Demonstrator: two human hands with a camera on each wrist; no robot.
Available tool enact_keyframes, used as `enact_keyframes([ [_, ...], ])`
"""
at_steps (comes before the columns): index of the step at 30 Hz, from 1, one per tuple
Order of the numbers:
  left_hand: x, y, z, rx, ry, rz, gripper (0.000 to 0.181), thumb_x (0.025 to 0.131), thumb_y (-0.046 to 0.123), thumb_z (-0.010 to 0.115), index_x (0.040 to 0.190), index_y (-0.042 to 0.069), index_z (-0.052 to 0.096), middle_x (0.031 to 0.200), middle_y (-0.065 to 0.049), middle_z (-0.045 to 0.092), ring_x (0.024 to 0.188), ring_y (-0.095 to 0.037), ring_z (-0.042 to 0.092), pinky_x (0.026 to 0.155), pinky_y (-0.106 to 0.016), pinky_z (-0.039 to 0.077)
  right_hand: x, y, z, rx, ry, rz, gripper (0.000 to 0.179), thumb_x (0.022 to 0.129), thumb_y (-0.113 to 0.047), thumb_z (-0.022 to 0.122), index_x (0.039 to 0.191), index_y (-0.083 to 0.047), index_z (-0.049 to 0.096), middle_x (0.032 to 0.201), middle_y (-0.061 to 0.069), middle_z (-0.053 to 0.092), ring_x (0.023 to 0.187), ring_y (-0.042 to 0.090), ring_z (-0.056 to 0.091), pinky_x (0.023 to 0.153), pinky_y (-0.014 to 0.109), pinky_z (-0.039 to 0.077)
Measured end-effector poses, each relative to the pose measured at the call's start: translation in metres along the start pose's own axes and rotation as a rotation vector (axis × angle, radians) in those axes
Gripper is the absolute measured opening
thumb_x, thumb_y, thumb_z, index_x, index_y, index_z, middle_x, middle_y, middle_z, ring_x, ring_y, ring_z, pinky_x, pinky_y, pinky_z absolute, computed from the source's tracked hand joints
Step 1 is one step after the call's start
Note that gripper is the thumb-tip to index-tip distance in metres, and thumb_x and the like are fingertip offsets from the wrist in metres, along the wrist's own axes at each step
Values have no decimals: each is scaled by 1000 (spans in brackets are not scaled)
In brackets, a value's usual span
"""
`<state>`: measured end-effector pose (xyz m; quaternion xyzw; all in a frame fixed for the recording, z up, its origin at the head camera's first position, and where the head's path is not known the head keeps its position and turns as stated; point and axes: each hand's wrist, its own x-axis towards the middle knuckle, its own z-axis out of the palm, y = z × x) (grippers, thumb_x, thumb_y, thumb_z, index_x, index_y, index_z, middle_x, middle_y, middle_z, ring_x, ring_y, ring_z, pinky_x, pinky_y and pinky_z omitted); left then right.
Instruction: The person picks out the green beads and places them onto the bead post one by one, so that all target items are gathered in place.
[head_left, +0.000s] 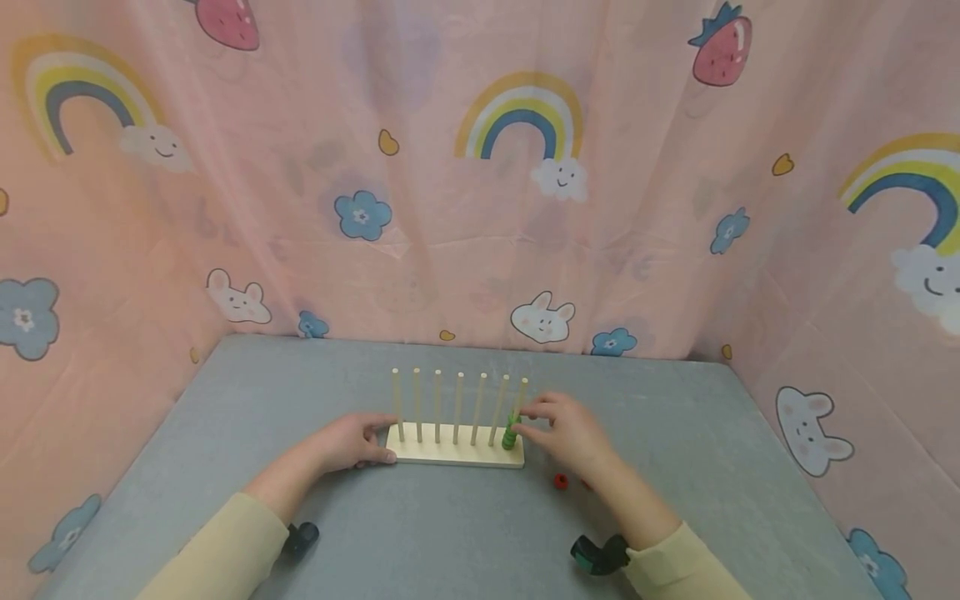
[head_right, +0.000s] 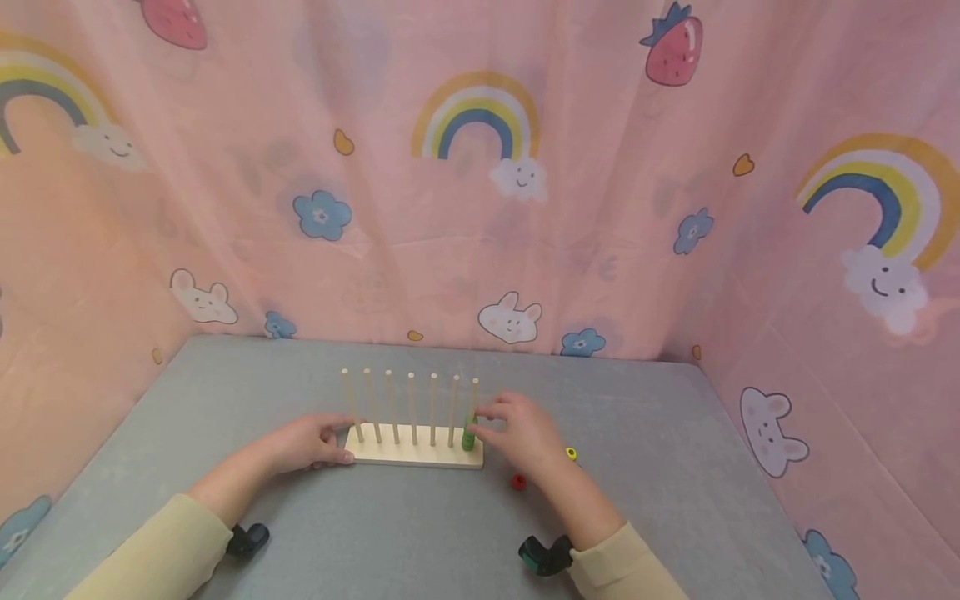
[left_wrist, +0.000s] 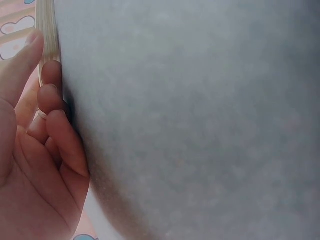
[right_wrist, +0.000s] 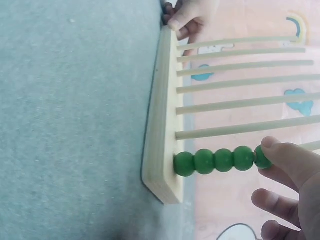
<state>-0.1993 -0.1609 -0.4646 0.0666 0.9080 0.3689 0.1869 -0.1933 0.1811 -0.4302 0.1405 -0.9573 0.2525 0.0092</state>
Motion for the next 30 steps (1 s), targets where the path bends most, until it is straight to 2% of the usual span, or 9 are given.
enact_keyframes([
  [5, -3, 2, -1, 2, -7, 19, 65, 80, 25, 83, 139, 11, 58, 59, 2, 51, 52, -11, 42, 50, -29, 35, 0, 2, 3, 9, -5, -3, 28, 84, -37, 80, 106, -19, 77, 100, -9, 64, 90, 17, 60, 75, 37, 51],
  [14, 2, -2, 0, 14, -8, 9, 65, 80, 26, 83, 139, 13, 59, 61, 2, 53, 52, -11, 43, 50, -28, 36, -1, 9, -3, 22, -40, -21, 34, 86, -33, 79, 116, -19, 75, 105, 0, 66, 91, 22, 60, 73, 38, 50],
  [24, 5, -5, 1, 3, -8, 13, 66, 80, 26, 84, 139, 14, 58, 59, 2, 53, 51, -12, 43, 50, -29, 35, -10, 36, -21, -16, -49, 12, 37, 88, -36, 77, 120, -20, 74, 113, 1, 65, 103, 25, 61, 84, 46, 52],
  [30, 5, -6, 1, 5, -5, 15, 66, 80, 26, 84, 139, 13, 58, 59, 1, 52, 50, -12, 43, 50, -29, 36, -18, 53, -33, -44, -57, 15, 35, 88, -35, 76, 118, -17, 75, 108, 3, 65, 98, 26, 61, 81, 46, 51],
])
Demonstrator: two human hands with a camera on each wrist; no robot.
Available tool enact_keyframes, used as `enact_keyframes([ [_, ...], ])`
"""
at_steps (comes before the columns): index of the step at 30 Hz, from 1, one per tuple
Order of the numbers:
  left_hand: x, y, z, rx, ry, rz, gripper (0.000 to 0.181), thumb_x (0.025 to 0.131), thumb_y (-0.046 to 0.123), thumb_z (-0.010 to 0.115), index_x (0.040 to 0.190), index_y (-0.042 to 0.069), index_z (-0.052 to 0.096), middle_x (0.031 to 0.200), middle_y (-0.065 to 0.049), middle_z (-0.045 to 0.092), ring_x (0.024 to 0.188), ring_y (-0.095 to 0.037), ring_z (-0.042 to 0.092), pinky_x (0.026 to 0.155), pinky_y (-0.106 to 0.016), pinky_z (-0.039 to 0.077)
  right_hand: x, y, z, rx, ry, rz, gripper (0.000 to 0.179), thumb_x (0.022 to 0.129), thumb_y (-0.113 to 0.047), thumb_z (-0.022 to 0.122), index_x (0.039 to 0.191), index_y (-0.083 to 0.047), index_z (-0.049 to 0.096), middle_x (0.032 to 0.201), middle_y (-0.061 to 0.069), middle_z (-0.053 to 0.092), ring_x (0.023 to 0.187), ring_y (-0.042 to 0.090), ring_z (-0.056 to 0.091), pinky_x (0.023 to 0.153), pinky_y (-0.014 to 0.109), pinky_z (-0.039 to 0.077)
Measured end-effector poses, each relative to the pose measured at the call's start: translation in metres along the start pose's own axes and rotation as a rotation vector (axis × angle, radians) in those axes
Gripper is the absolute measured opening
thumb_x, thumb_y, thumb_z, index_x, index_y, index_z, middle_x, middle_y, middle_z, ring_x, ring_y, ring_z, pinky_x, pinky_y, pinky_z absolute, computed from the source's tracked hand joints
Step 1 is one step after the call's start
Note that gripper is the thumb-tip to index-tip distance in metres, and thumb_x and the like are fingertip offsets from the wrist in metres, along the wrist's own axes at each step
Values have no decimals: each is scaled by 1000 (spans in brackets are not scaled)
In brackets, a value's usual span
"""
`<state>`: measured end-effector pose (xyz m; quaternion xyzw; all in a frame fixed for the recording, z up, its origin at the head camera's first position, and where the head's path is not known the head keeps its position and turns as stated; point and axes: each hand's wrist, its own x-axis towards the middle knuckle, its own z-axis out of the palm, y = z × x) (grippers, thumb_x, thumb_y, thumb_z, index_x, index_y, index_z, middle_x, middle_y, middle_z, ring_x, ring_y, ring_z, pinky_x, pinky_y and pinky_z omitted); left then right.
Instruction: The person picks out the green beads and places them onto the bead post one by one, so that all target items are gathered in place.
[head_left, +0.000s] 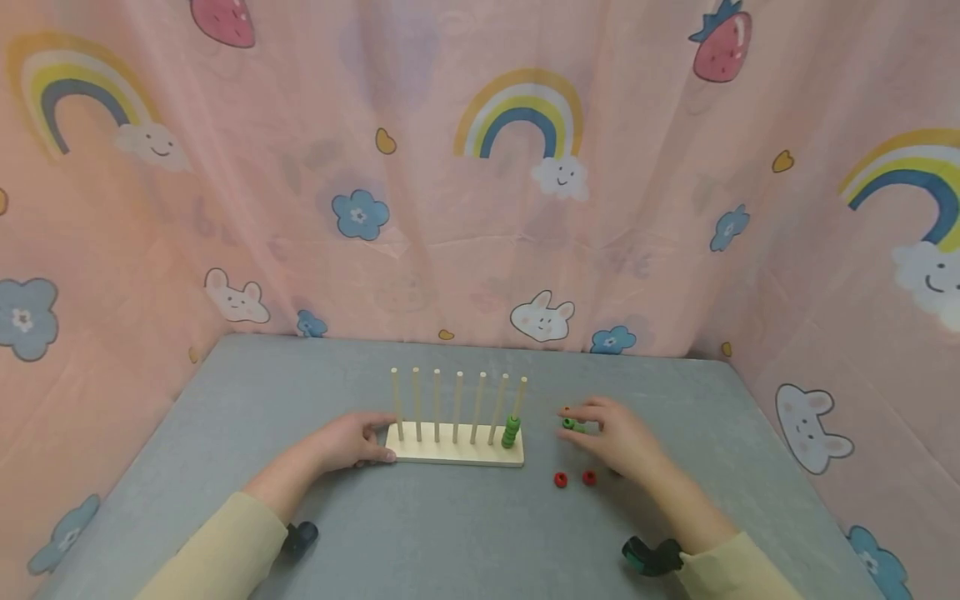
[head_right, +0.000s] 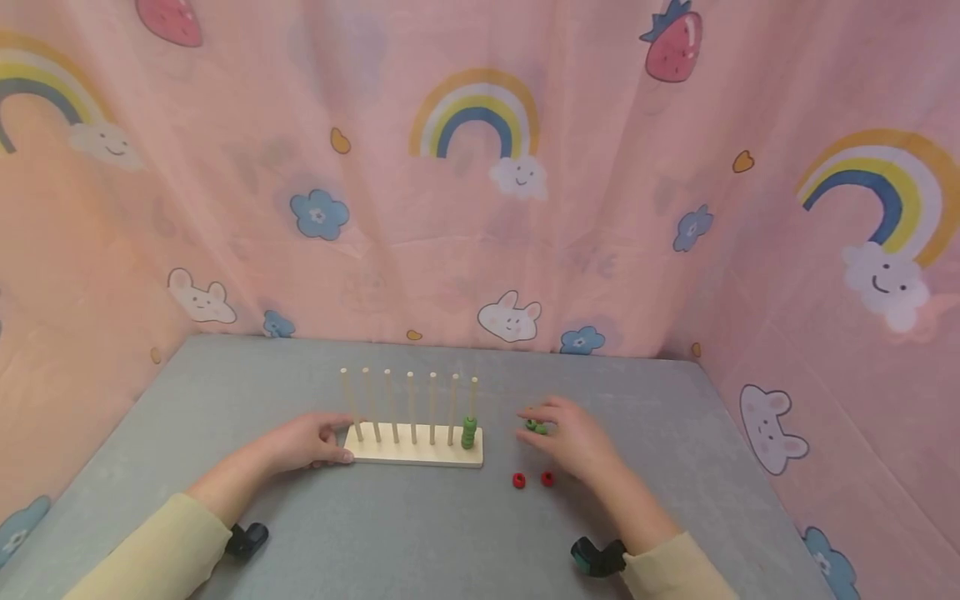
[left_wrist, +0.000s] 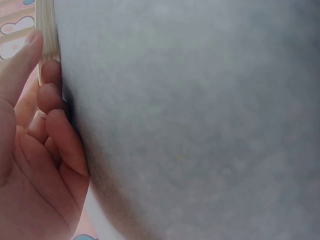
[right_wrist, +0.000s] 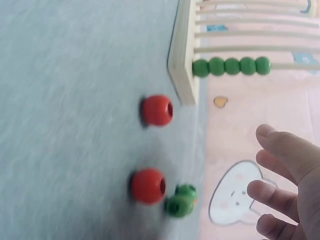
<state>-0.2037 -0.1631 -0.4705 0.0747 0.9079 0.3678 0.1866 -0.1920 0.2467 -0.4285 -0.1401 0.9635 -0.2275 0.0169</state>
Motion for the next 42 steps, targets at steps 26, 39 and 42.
enact_keyframes([
  [26, -2, 4, -1, 7, -1, -8, 64, 81, 26, 83, 139, 14, 58, 60, 2, 53, 52, -12, 43, 51, -29, 35, -10, 44, -4, -166, -61, -88, 23, 86, -21, 78, 109, -19, 78, 99, -3, 64, 90, 17, 59, 80, 44, 50],
  [39, -3, 2, 0, 10, 3, -10, 64, 81, 28, 83, 139, 16, 59, 61, 2, 53, 52, -12, 43, 51, -30, 35, 3, 43, -2, -301, -143, -232, 24, 85, -13, 78, 105, -27, 79, 93, -12, 59, 83, 7, 52, 72, 31, 49],
  [42, -3, 3, -1, 12, 4, -11, 64, 81, 28, 83, 139, 16, 59, 61, 2, 53, 53, -12, 43, 51, -29, 35, 4, 45, 0, -318, -130, -270, 25, 85, -12, 78, 105, -27, 79, 93, -12, 59, 82, 7, 52, 69, 29, 49],
])
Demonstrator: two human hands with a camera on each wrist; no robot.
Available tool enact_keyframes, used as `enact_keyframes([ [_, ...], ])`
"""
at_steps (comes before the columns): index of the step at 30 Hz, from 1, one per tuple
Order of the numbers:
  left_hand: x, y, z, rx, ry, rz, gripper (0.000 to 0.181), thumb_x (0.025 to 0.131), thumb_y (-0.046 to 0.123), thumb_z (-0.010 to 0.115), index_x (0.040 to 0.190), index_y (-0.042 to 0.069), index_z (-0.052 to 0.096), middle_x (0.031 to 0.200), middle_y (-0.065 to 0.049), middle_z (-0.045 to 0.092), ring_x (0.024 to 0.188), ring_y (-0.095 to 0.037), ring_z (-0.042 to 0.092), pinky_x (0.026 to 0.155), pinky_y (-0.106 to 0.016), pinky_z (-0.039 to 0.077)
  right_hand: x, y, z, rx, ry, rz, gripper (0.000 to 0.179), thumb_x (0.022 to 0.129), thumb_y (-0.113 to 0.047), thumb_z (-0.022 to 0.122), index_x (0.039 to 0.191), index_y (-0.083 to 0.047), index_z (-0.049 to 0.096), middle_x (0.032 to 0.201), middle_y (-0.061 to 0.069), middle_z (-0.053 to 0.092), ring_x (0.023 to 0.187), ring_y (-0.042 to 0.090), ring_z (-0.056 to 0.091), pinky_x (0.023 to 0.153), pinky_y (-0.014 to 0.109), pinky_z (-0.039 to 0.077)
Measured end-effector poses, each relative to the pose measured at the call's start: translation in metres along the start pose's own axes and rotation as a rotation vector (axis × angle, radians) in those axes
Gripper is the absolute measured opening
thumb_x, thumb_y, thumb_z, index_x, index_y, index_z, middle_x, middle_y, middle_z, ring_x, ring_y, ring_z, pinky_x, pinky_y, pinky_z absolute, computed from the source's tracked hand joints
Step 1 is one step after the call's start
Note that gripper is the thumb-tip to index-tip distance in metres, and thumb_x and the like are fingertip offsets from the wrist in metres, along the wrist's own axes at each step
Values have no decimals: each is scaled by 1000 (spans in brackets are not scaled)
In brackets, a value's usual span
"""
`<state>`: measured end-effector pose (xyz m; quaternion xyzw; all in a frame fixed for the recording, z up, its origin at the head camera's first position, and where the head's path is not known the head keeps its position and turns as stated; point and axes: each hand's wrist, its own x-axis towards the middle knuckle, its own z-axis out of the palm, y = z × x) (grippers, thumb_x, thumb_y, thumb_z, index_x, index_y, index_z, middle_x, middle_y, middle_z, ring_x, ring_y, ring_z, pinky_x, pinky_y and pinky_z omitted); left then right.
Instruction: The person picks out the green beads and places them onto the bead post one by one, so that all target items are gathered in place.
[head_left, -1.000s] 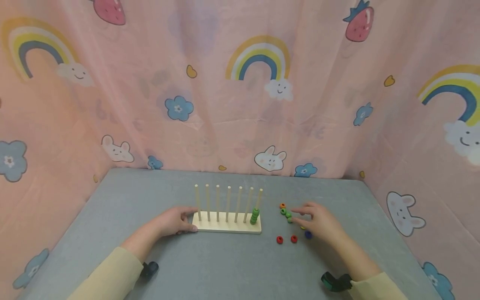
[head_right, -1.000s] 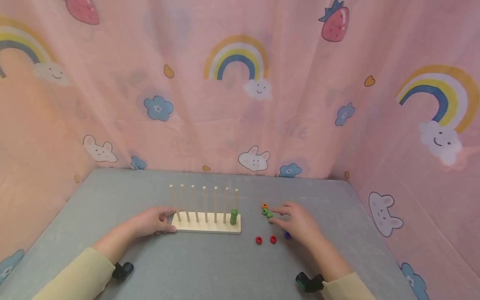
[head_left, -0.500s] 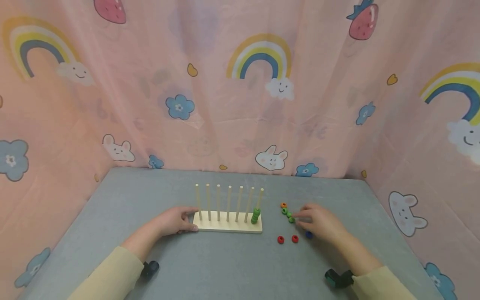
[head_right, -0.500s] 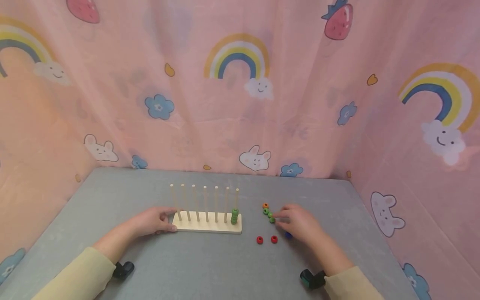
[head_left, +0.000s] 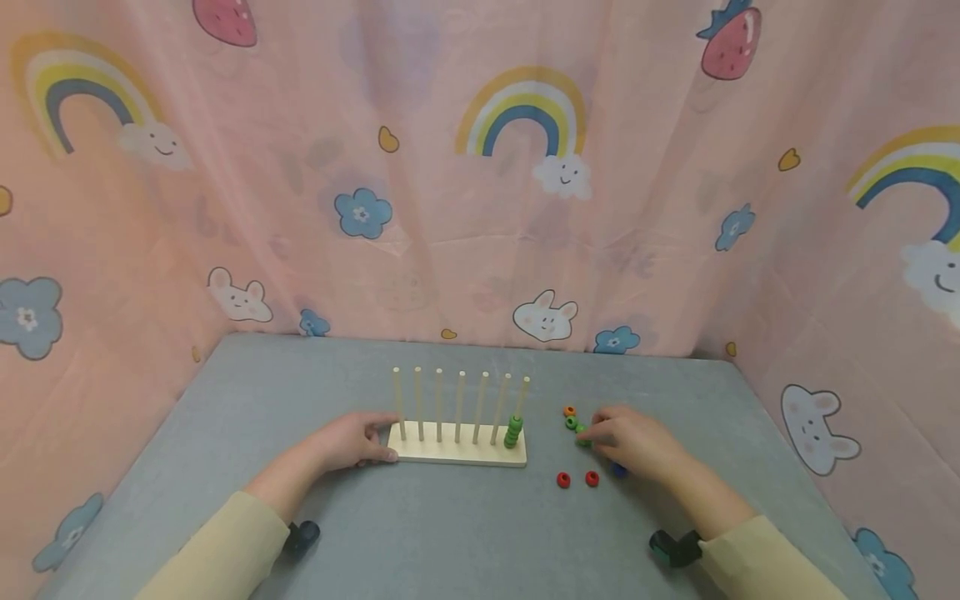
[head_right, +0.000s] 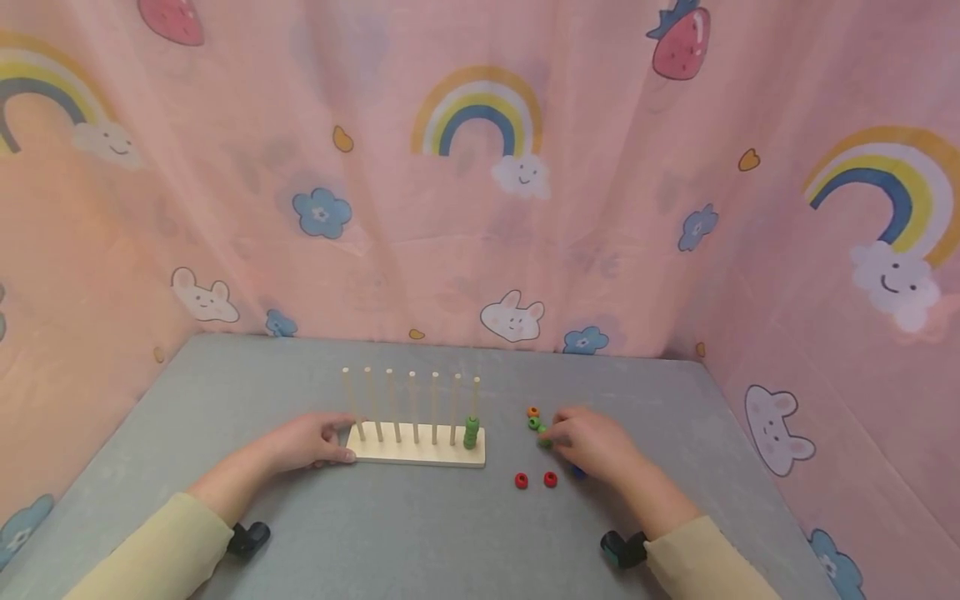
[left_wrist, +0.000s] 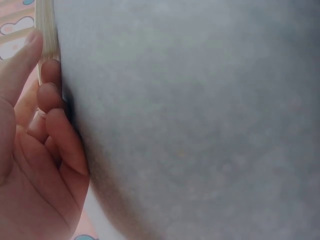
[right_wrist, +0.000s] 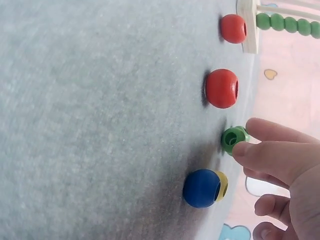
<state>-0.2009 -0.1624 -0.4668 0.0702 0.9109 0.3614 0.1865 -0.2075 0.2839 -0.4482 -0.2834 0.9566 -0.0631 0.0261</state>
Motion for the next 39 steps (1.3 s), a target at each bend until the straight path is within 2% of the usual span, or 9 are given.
enact_keyframes([
  [10, 1, 0, 0, -7, -3, 5, 64, 81, 26, 83, 139, 15, 58, 61, 2, 53, 52, -12, 43, 51, -29, 35, 3, 2, 3, -48, 3, -34, 27, 84, -10, 79, 107, -24, 79, 90, -11, 59, 80, 7, 52, 68, 29, 48],
  [17, 0, 1, 0, -7, 0, 2, 64, 82, 26, 83, 140, 15, 58, 61, 2, 53, 52, -12, 43, 51, -29, 35, 4, 6, 7, -72, 33, -46, 27, 83, -9, 79, 107, -23, 79, 91, -10, 62, 82, 9, 56, 71, 31, 50],
  [29, -2, 1, 1, -6, 11, 23, 64, 81, 25, 83, 139, 13, 59, 59, 2, 52, 51, -12, 43, 50, -29, 34, 3, 6, 5, -45, 32, -42, 26, 81, -9, 81, 105, -20, 80, 90, -10, 61, 81, 8, 55, 70, 29, 51],
  [39, -1, 2, 1, -4, 12, -1, 65, 81, 26, 83, 140, 14, 58, 61, 2, 53, 53, -12, 44, 52, -29, 36, 4, 5, 4, -41, 12, -4, 24, 81, -20, 82, 105, -22, 79, 91, -10, 61, 82, 8, 54, 71, 30, 50],
])
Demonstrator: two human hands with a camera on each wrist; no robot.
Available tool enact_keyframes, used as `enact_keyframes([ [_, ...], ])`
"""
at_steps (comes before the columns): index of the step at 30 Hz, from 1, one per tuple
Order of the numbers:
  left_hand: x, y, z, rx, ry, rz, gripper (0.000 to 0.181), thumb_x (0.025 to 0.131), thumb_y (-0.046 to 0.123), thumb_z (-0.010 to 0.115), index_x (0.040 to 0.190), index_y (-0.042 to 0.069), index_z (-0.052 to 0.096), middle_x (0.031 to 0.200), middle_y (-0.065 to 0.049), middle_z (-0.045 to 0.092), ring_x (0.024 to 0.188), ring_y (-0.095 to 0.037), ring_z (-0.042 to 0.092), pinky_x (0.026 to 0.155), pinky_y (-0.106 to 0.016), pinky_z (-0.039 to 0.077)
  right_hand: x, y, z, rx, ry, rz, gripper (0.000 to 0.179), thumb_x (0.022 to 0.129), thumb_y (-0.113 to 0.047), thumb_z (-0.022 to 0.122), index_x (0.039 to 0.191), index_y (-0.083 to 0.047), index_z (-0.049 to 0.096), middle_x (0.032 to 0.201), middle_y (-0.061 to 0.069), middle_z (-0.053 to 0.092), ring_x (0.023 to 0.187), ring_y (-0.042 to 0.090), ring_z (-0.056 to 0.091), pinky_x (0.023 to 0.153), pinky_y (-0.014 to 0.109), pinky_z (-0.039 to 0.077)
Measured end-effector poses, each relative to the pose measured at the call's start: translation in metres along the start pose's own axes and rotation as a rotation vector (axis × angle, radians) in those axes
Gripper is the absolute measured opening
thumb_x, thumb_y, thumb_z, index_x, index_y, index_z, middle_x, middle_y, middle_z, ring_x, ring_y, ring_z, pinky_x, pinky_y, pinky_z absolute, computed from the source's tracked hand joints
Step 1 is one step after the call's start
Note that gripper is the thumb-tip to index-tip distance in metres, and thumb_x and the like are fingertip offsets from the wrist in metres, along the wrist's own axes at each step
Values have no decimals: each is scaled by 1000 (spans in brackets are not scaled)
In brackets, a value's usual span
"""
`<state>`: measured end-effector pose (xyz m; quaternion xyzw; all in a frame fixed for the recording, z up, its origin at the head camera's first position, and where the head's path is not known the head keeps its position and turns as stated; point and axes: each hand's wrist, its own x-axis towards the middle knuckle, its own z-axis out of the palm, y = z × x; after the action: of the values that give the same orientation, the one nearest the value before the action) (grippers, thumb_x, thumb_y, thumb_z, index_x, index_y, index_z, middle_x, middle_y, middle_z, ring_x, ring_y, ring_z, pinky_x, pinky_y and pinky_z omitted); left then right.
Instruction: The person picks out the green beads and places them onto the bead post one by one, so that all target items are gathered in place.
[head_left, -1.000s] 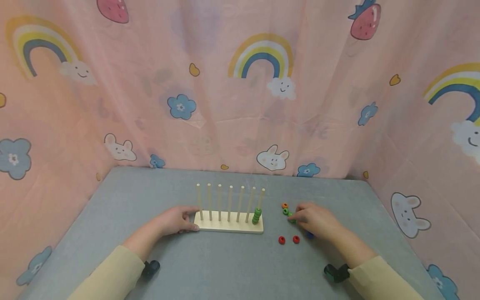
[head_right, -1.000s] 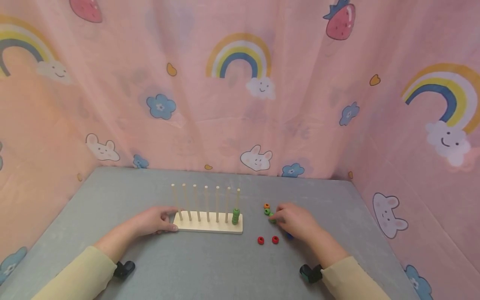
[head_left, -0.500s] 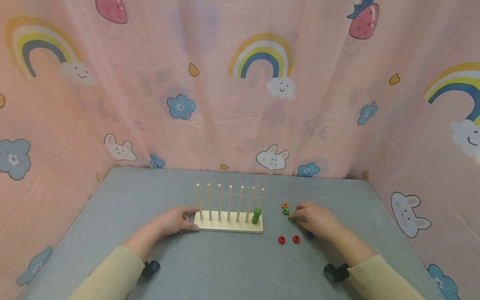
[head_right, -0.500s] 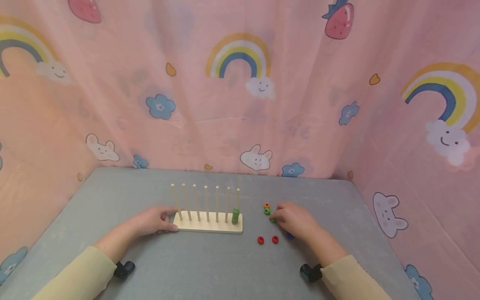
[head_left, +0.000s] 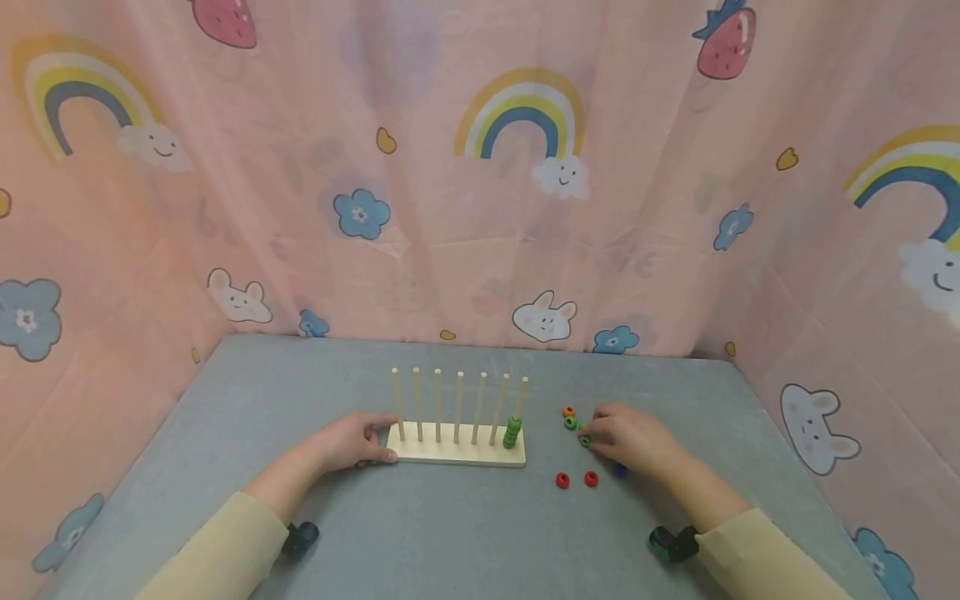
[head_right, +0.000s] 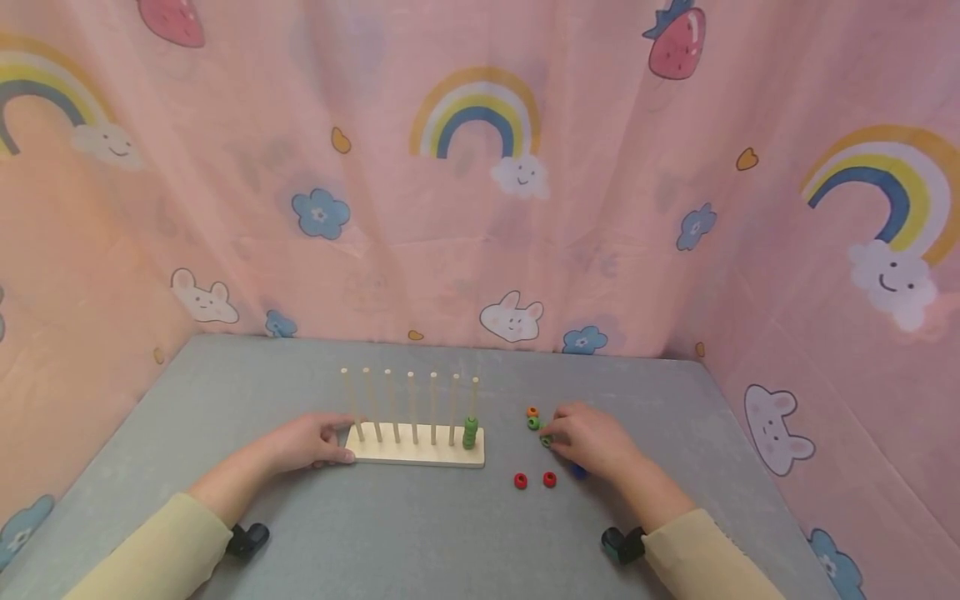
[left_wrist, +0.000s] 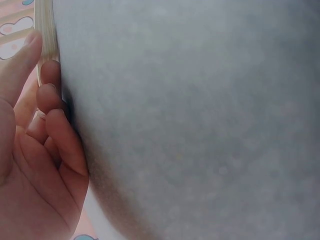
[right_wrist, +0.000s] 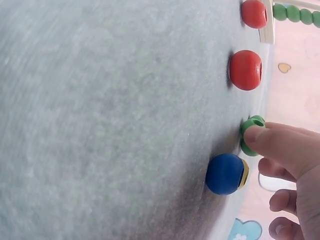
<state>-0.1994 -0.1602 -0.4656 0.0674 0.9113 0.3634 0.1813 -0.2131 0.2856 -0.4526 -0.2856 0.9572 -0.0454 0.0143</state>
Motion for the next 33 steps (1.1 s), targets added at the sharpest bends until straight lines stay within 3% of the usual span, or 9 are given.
enact_keyframes([
  [15, -1, 2, 0, -12, -9, 3, 65, 81, 25, 83, 140, 14, 58, 61, 2, 53, 52, -12, 43, 51, -29, 36, -3, -2, -5, 55, 9, 13, 20, 84, -26, 81, 103, -21, 78, 90, -12, 59, 84, 9, 55, 74, 35, 51],
  [23, 0, 0, 0, -10, -5, 8, 64, 81, 25, 83, 140, 14, 58, 60, 1, 53, 52, -12, 44, 51, -29, 36, -5, -4, -8, 99, 71, 27, 18, 84, -26, 81, 101, -22, 78, 93, -12, 62, 87, 10, 58, 77, 36, 52],
  [33, -1, 1, 0, -3, -8, 1, 65, 81, 26, 83, 140, 13, 58, 61, 1, 53, 52, -12, 44, 52, -29, 37, -4, -17, -16, 182, 132, 112, 19, 85, -29, 80, 102, -21, 77, 97, -2, 65, 92, 21, 61, 80, 42, 53],
])
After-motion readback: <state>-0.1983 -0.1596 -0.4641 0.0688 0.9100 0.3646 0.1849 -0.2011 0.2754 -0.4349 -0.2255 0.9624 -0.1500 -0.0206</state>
